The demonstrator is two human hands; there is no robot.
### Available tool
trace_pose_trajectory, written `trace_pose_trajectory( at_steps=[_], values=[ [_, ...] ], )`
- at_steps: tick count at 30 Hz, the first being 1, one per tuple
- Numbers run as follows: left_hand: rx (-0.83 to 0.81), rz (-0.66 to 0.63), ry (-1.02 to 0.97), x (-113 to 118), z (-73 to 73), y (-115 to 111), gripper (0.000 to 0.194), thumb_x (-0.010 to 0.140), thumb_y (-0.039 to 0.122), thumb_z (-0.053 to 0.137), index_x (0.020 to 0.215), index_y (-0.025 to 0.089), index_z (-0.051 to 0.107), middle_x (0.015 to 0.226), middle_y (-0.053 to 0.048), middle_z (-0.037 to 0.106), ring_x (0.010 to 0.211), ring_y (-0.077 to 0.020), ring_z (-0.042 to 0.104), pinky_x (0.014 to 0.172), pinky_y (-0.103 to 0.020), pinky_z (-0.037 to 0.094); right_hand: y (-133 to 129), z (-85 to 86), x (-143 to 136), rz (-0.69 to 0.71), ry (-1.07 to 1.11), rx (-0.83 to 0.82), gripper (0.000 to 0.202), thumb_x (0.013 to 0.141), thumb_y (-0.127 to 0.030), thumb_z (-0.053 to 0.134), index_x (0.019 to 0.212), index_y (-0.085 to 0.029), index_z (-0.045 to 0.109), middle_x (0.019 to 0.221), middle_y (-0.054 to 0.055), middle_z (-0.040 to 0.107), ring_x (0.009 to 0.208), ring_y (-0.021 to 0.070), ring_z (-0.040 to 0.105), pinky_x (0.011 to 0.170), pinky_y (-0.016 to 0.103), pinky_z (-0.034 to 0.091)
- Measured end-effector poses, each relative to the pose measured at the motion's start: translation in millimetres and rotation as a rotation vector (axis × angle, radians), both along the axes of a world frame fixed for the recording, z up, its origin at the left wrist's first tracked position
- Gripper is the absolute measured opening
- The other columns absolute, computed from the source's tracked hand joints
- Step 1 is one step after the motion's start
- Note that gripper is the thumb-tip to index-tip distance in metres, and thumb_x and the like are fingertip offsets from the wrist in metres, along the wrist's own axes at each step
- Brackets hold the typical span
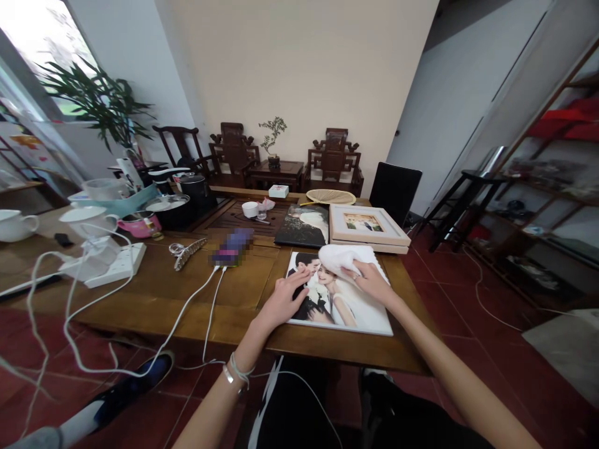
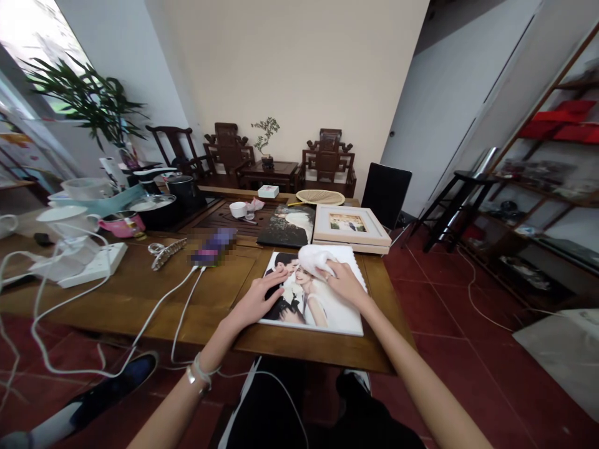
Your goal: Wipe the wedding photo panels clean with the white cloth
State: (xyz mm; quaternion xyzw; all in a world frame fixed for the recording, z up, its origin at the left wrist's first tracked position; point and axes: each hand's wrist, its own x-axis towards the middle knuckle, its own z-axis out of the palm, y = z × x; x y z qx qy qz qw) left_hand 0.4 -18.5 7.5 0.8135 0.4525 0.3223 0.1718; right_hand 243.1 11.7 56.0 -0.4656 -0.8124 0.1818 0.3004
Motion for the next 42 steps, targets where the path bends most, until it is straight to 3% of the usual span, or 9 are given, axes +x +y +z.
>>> trace_pose_trajectory(
  at_steps=[7,12,15,18,22,29,32,36,42],
  values=[
    [-0.006,0.004,-0.001,0.9,2.6,-1.6,0.037,0.087,0.028,0.040,0.122,0.025,0.051,0.133,-0.004,0.047,0.129,-0.0194,0.034,0.104,-0.041,0.029,-15.0,-3.1,44.6,-0.119,-0.091,0.012,0.024,0.083,-0.027,0.040,0.088,-0.018,0.062,0.087,0.005,0.065,0.082,0.0236,0.056,0.077,0.032,0.039],
    [-0.002,0.009,0.012,0.7,2.5,-1.6,0.037,0.087,0.029,0.040,0.123,0.024,0.051,0.133,-0.003,0.047,0.129,-0.0189,0.034,0.104,-0.040,0.029,-70.5,3.8,36.1,-0.051,-0.331,-0.054,0.022,0.078,-0.017,0.037,0.077,-0.020,0.060,0.074,0.004,0.060,0.085,0.0239,0.055,0.084,0.038,0.038],
    [0.005,0.010,0.025,0.6,2.3,-1.7,0.037,0.088,0.029,0.040,0.123,0.024,0.050,0.133,-0.003,0.047,0.129,-0.0184,0.034,0.104,-0.040,0.029,-107.3,16.8,27.8,0.059,-0.365,-0.174,0.020,0.079,-0.016,0.039,0.076,-0.022,0.058,0.080,0.004,0.060,0.101,0.0253,0.050,0.087,0.037,0.037],
    [0.013,0.009,0.026,0.9,2.1,-2.0,0.038,0.088,0.028,0.040,0.124,0.025,0.049,0.133,-0.002,0.047,0.129,-0.0183,0.035,0.105,-0.041,0.028,-125.3,29.5,23.7,0.157,-0.374,-0.259,0.020,0.082,-0.018,0.040,0.075,-0.022,0.058,0.081,0.004,0.060,0.098,0.0232,0.051,0.087,0.035,0.037],
    [0.019,0.000,0.025,1.4,2.0,-1.9,0.038,0.087,0.029,0.040,0.123,0.025,0.050,0.133,-0.003,0.047,0.129,-0.0187,0.034,0.104,-0.041,0.029,-104.8,27.5,26.9,0.124,-0.365,-0.213,0.019,0.084,-0.022,0.040,0.083,-0.022,0.059,0.083,0.004,0.060,0.087,0.0210,0.053,0.083,0.033,0.038],
    [0.010,0.010,0.011,0.4,1.6,-1.5,0.037,0.086,0.028,0.042,0.123,0.024,0.051,0.133,-0.003,0.047,0.129,-0.0199,0.034,0.104,-0.042,0.030,-11.0,7.3,33.0,0.012,-0.306,0.009,0.020,0.081,-0.017,0.039,0.083,-0.020,0.059,0.083,0.005,0.062,0.080,0.0211,0.054,0.075,0.030,0.038],
    [0.003,0.009,0.014,0.2,1.2,-1.2,0.037,0.086,0.027,0.042,0.122,0.024,0.051,0.133,-0.004,0.046,0.129,-0.0196,0.034,0.104,-0.042,0.030,10.3,6.0,27.2,0.011,-0.286,0.045,0.022,0.078,-0.013,0.039,0.083,-0.019,0.059,0.085,0.004,0.064,0.080,0.0204,0.055,0.081,0.031,0.037],
    [-0.010,0.016,0.009,0.5,1.1,-0.6,0.037,0.086,0.027,0.042,0.122,0.025,0.051,0.133,-0.004,0.047,0.129,-0.0201,0.034,0.104,-0.044,0.030,1.6,1.1,18.2,-0.002,-0.289,0.069,0.026,0.074,-0.008,0.038,0.082,-0.019,0.060,0.084,0.003,0.064,0.079,0.0194,0.056,0.096,0.038,0.027],
    [-0.008,0.014,-0.019,1.0,0.4,-0.5,0.035,0.086,0.030,0.043,0.120,0.025,0.053,0.131,-0.005,0.049,0.128,-0.0201,0.036,0.104,-0.043,0.029,-75.4,0.7,16.6,0.038,-0.348,-0.019,0.022,0.077,-0.013,0.040,0.084,-0.020,0.060,0.091,0.007,0.062,0.105,0.0267,0.049,0.091,0.041,0.034]
  ],
)
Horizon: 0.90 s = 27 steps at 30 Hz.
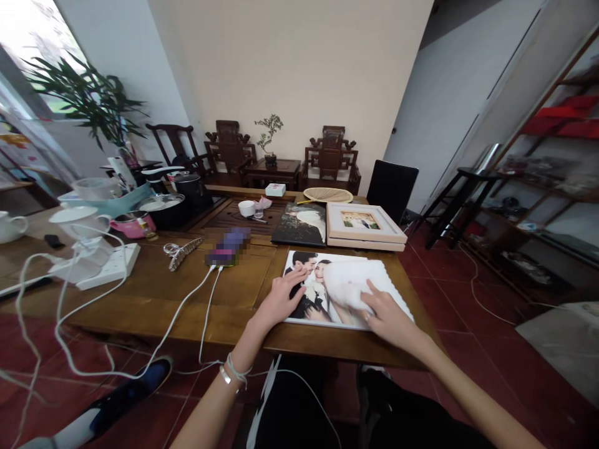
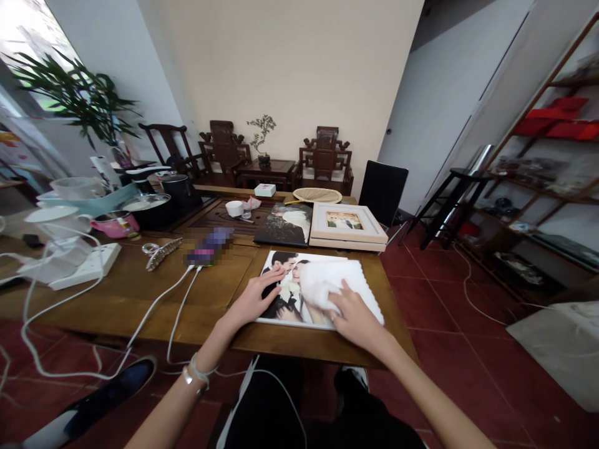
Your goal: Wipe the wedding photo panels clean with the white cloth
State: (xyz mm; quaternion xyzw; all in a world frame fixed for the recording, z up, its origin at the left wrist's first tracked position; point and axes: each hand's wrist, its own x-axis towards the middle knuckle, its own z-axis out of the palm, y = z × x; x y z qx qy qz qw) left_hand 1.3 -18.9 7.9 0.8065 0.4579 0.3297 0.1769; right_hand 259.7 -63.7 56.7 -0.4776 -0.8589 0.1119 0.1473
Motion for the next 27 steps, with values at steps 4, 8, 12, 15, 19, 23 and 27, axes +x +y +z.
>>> trace_pose_trajectory(
  at_steps=[4,8,12,15,19,23,27],
  values=[
    [0.008,0.004,0.015,0.0,-0.8,-0.3,0.035,0.087,0.030,0.042,0.120,0.024,0.053,0.131,-0.005,0.049,0.128,-0.0205,0.036,0.104,-0.044,0.029,-50.2,16.2,3.2,0.042,-0.013,-0.218,0.016,0.080,-0.017,0.042,0.079,-0.021,0.058,0.095,0.008,0.060,0.117,0.0283,0.040,0.088,0.037,0.037],
    [0.025,-0.011,0.033,-0.8,-0.3,-1.2,0.036,0.087,0.029,0.041,0.121,0.025,0.051,0.133,-0.003,0.047,0.129,-0.0203,0.035,0.105,-0.043,0.029,-53.6,28.9,3.2,0.064,0.016,-0.333,0.016,0.083,-0.021,0.042,0.079,-0.021,0.058,0.083,0.005,0.058,0.103,0.0239,0.049,0.084,0.033,0.038],
    [0.024,-0.018,0.041,-1.8,0.7,-1.5,0.036,0.087,0.030,0.041,0.121,0.024,0.051,0.133,-0.004,0.047,0.129,-0.0197,0.034,0.105,-0.043,0.028,-10.8,25.0,1.2,0.012,0.058,-0.221,0.021,0.086,-0.031,0.041,0.079,-0.020,0.058,0.081,0.004,0.059,0.087,0.0221,0.052,0.079,0.032,0.038],
    [0.014,-0.021,0.040,-1.8,1.3,-0.9,0.037,0.087,0.029,0.041,0.122,0.024,0.051,0.134,-0.005,0.046,0.129,-0.0201,0.034,0.105,-0.044,0.029,33.5,18.9,-0.7,-0.014,0.094,-0.105,0.023,0.086,-0.030,0.040,0.081,-0.019,0.059,0.082,0.005,0.061,0.082,0.0214,0.053,0.077,0.031,0.039],
    [0.007,-0.024,0.039,-1.5,2.0,-0.4,0.037,0.086,0.028,0.042,0.122,0.024,0.051,0.134,-0.004,0.046,0.130,-0.0202,0.032,0.104,-0.044,0.029,79.3,16.4,-6.1,-0.008,0.107,-0.011,0.022,0.084,-0.021,0.038,0.087,-0.018,0.060,0.091,0.006,0.064,0.085,0.0219,0.056,0.077,0.029,0.038],
    [0.001,-0.009,0.035,-1.5,2.4,-1.1,0.036,0.086,0.028,0.042,0.121,0.025,0.052,0.134,-0.004,0.046,0.130,-0.0202,0.032,0.104,-0.044,0.030,86.1,12.0,-13.5,-0.031,0.106,0.044,0.024,0.081,-0.013,0.037,0.085,-0.018,0.059,0.093,0.006,0.064,0.088,0.0220,0.055,0.089,0.035,0.032],
    [0.001,-0.007,0.021,-1.1,2.0,-1.1,0.035,0.086,0.028,0.043,0.120,0.024,0.053,0.133,-0.004,0.047,0.129,-0.0209,0.034,0.104,-0.045,0.030,52.5,5.2,-15.8,-0.006,0.072,0.051,0.025,0.075,-0.006,0.037,0.081,-0.019,0.058,0.084,0.003,0.063,0.081,0.0200,0.056,0.097,0.039,0.026]
  ],
)
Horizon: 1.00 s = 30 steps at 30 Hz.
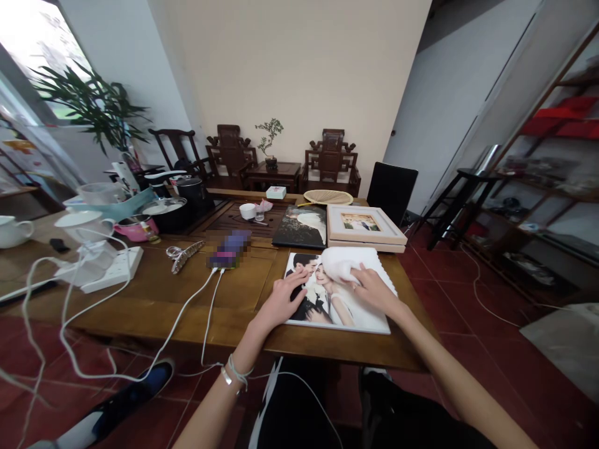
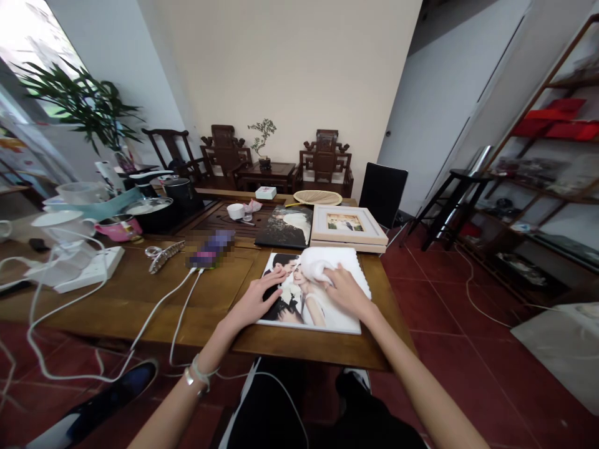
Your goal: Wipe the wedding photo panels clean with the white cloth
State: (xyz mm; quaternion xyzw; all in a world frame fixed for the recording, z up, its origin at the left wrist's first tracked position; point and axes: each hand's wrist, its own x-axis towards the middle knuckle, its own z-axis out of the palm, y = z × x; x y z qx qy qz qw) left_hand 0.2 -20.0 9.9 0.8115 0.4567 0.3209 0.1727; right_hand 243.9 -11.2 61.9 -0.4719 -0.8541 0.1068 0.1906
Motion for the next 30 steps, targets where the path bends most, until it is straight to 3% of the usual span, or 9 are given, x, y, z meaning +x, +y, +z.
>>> trace_pose_trajectory(
  at_steps=[3,6,9,12,15,19,22,26,30],
  values=[
    [0.004,-0.004,-0.006,0.5,-1.1,0.6,0.035,0.086,0.028,0.043,0.119,0.024,0.053,0.132,-0.005,0.048,0.128,-0.0210,0.036,0.104,-0.045,0.029,-41.5,4.8,2.4,0.035,-0.045,-0.068,0.023,0.076,-0.008,0.038,0.080,-0.020,0.057,0.080,0.003,0.061,0.089,0.0217,0.054,0.093,0.038,0.032],
    [0.005,0.001,-0.007,0.8,-2.2,0.8,0.034,0.087,0.030,0.042,0.118,0.023,0.054,0.132,-0.005,0.048,0.128,-0.0204,0.036,0.104,-0.044,0.029,-81.1,20.2,5.6,0.091,-0.088,-0.227,0.018,0.080,-0.013,0.041,0.077,-0.021,0.057,0.078,0.004,0.059,0.095,0.0233,0.052,0.085,0.035,0.037],
    [0.008,0.004,-0.011,0.9,-2.8,0.7,0.034,0.086,0.031,0.043,0.117,0.024,0.055,0.130,-0.005,0.050,0.127,-0.0204,0.037,0.104,-0.043,0.029,-100.7,33.9,7.9,0.152,-0.104,-0.343,0.018,0.082,-0.017,0.042,0.074,-0.021,0.058,0.077,0.003,0.058,0.091,0.0217,0.053,0.085,0.033,0.037],
    [0.009,0.001,-0.009,0.7,-3.0,1.0,0.033,0.086,0.030,0.043,0.117,0.024,0.055,0.129,-0.005,0.051,0.127,-0.0205,0.037,0.104,-0.043,0.029,-90.6,34.4,9.6,0.154,-0.073,-0.360,0.018,0.085,-0.024,0.043,0.077,-0.021,0.059,0.081,0.004,0.059,0.088,0.0210,0.052,0.082,0.032,0.038],
    [0.008,0.001,-0.003,0.4,-3.2,1.6,0.033,0.086,0.030,0.043,0.117,0.024,0.055,0.131,-0.006,0.050,0.128,-0.0207,0.036,0.104,-0.044,0.030,-55.7,24.6,9.4,0.108,-0.023,-0.288,0.020,0.086,-0.028,0.041,0.081,-0.021,0.060,0.084,0.004,0.060,0.086,0.0212,0.052,0.078,0.031,0.039],
    [0.011,-0.002,-0.008,-0.2,-2.6,2.0,0.034,0.086,0.031,0.043,0.117,0.024,0.055,0.132,-0.005,0.049,0.128,-0.0205,0.036,0.104,-0.044,0.029,-0.5,13.4,0.2,0.067,-0.018,-0.111,0.022,0.085,-0.020,0.038,0.086,-0.019,0.060,0.087,0.005,0.063,0.083,0.0213,0.054,0.077,0.031,0.038],
    [0.005,-0.010,-0.010,-0.4,-2.0,1.9,0.035,0.086,0.031,0.043,0.119,0.024,0.054,0.132,-0.005,0.048,0.128,-0.0207,0.036,0.105,-0.044,0.029,21.6,9.3,-12.3,0.058,-0.015,-0.046,0.025,0.082,-0.013,0.038,0.091,-0.019,0.060,0.098,0.006,0.063,0.092,0.0229,0.053,0.087,0.035,0.033],
    [0.003,-0.005,-0.007,0.0,-2.3,1.6,0.035,0.087,0.031,0.042,0.119,0.023,0.054,0.132,-0.006,0.048,0.128,-0.0202,0.036,0.105,-0.043,0.030,7.3,6.4,-24.1,0.087,-0.023,0.006,0.032,0.079,-0.007,0.038,0.097,-0.021,0.060,0.105,0.005,0.063,0.096,0.0219,0.053,0.098,0.042,0.020],
    [0.013,-0.002,-0.002,0.3,-3.9,1.7,0.034,0.087,0.031,0.042,0.118,0.024,0.054,0.132,-0.006,0.048,0.127,-0.0206,0.037,0.104,-0.043,0.030,-41.3,16.6,-22.4,0.115,-0.141,-0.060,0.023,0.076,-0.008,0.040,0.081,-0.018,0.060,0.082,0.005,0.064,0.082,0.0207,0.054,0.092,0.038,0.029]
  ],
)
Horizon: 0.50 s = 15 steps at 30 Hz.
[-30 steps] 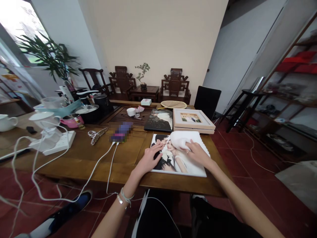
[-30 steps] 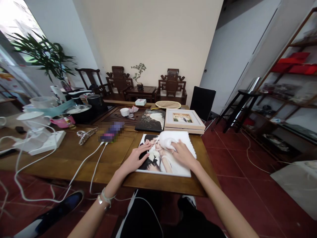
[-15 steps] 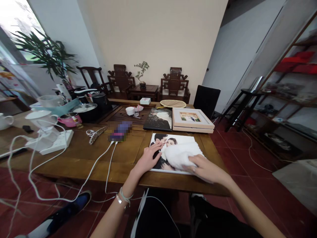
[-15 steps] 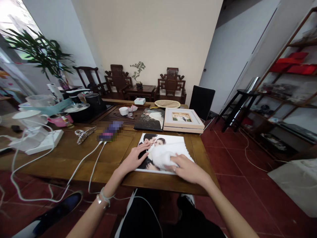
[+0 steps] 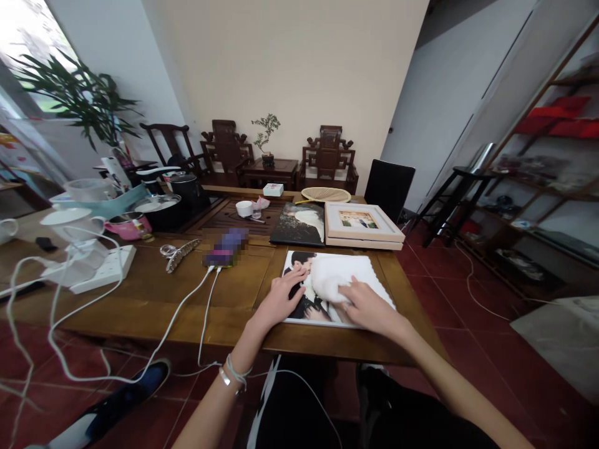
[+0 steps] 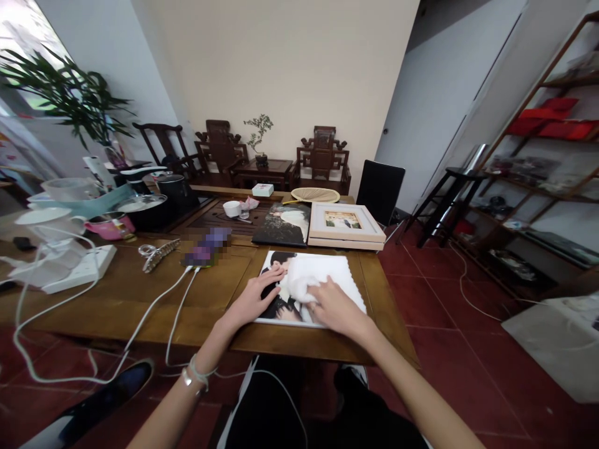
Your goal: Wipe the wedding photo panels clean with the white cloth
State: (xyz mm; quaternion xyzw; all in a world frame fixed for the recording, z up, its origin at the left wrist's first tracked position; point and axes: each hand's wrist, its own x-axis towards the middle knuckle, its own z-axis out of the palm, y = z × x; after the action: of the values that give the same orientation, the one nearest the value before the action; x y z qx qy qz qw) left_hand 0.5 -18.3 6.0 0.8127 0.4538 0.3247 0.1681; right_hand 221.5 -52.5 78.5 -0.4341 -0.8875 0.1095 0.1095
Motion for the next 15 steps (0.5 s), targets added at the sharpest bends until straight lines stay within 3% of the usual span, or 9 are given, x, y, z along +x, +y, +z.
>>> trace_pose_trajectory(
  at_steps=[4,7,10,15],
  values=[
    [0.005,-0.007,-0.011,-0.5,-1.5,0.6,0.034,0.087,0.031,0.042,0.118,0.024,0.054,0.132,-0.005,0.049,0.127,-0.0204,0.037,0.105,-0.043,0.029,-40.8,19.1,8.2,0.093,-0.072,-0.158,0.019,0.075,-0.008,0.042,0.073,-0.020,0.058,0.073,0.003,0.059,0.078,0.0191,0.053,0.083,0.030,0.035],
    [0.008,-0.012,-0.011,-0.9,-2.9,1.7,0.033,0.087,0.031,0.042,0.117,0.024,0.055,0.131,-0.005,0.049,0.127,-0.0206,0.037,0.105,-0.043,0.029,-44.3,22.8,15.3,0.095,-0.064,-0.219,0.020,0.075,-0.008,0.042,0.075,-0.020,0.058,0.075,0.003,0.057,0.079,0.0179,0.052,0.077,0.027,0.036],
    [0.018,-0.017,-0.004,-1.0,-4.2,2.9,0.034,0.087,0.030,0.042,0.119,0.024,0.053,0.131,-0.005,0.049,0.127,-0.0202,0.037,0.104,-0.043,0.030,-23.4,14.1,20.9,0.026,-0.037,-0.180,0.018,0.079,-0.013,0.042,0.081,-0.019,0.059,0.080,0.004,0.058,0.085,0.0197,0.052,0.078,0.028,0.036],
    [0.025,-0.027,-0.007,-1.1,-2.9,2.3,0.034,0.087,0.029,0.042,0.119,0.024,0.053,0.131,-0.004,0.049,0.129,-0.0203,0.035,0.104,-0.043,0.030,34.5,-5.1,15.9,-0.050,0.014,0.018,0.024,0.080,-0.012,0.041,0.092,-0.018,0.060,0.087,0.006,0.063,0.087,0.0213,0.053,0.081,0.031,0.035]
  ],
)
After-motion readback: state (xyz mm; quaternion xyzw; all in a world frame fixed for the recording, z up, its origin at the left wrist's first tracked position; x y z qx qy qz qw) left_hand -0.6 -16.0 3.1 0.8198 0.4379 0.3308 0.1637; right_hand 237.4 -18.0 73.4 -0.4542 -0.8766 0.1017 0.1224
